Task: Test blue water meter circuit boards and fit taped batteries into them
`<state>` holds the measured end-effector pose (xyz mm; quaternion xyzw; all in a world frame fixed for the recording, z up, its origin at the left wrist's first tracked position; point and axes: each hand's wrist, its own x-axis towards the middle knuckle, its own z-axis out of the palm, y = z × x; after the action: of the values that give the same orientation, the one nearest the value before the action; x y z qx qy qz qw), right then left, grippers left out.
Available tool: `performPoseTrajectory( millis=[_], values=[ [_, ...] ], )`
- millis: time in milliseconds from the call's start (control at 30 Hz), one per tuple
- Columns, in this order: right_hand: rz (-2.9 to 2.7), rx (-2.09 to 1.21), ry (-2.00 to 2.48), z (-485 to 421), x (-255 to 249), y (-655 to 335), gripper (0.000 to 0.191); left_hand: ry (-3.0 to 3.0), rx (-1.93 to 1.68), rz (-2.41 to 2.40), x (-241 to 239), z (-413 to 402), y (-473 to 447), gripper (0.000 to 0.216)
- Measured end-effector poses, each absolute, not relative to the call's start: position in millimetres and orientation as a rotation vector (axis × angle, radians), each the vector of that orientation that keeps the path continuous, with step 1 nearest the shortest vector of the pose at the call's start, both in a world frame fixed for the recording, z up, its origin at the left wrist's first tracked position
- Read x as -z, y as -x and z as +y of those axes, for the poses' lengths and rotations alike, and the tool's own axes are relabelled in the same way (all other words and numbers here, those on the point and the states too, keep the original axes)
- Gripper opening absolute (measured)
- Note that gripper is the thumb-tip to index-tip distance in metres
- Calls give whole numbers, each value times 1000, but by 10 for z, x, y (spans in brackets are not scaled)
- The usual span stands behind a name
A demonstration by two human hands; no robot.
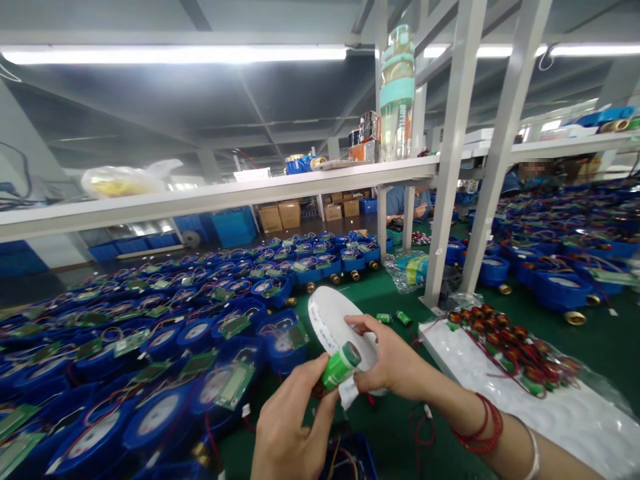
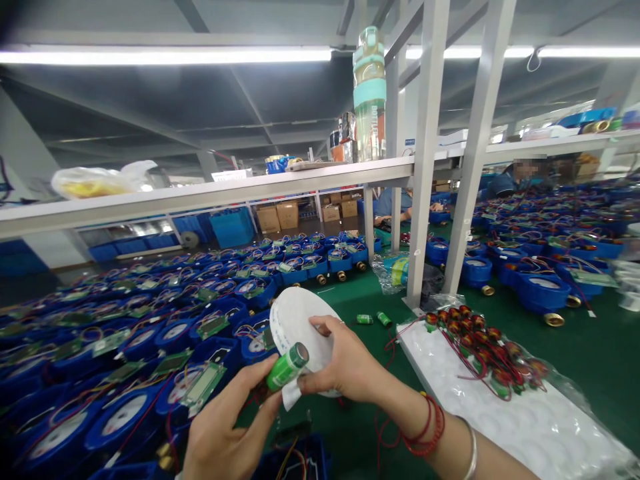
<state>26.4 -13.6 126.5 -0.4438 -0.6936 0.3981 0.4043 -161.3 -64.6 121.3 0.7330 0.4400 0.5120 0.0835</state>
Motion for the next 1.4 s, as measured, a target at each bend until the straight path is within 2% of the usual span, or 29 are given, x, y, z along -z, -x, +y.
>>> performPoseTrajectory(
  millis=[133,200,367,433,500,567,667,767,967,1167,1400],
  values=[
    [-1789,-1012,1052,-118,-1293,-302,95,-1788,-1171,1145,-1288,-668,1605,21],
    [-1803,-1004,1008,-103,-1291,-314,95,-1540,-1059,1011,-1284,-643,1597,27],
    [-1806,-1064,917,-47,-1212,-285,95,-1231,-1101,781,-1195,-539,1607,78],
    [-1805,-1122,862,-19,-1163,-250,94,-1216,-1081,737,-1166,-502,1618,86],
    [-1825,-1097,858,0,-1113,-210,88,-1207,-1105,736,-1143,-464,1622,83],
    [-1857,-931,935,-6,-1064,-173,77,-1196,-1173,770,-1112,-415,1613,77],
    [-1771,-657,1040,-74,-990,-121,46,-1164,-1237,871,-1032,-313,1586,70],
    [-1682,-650,990,-159,-922,-56,24,-1158,-1242,979,-931,-210,1568,66],
    [-1653,-702,1108,-120,-854,49,9,-1165,-1226,995,-811,-126,1580,47],
    [-1719,-696,1126,-25,-797,-31,12,-1087,-1150,901,-763,-95,1606,31],
    [-1802,-734,1137,193,-624,-142,7,-1046,-1074,828,-709,-36,1623,25]
  ],
)
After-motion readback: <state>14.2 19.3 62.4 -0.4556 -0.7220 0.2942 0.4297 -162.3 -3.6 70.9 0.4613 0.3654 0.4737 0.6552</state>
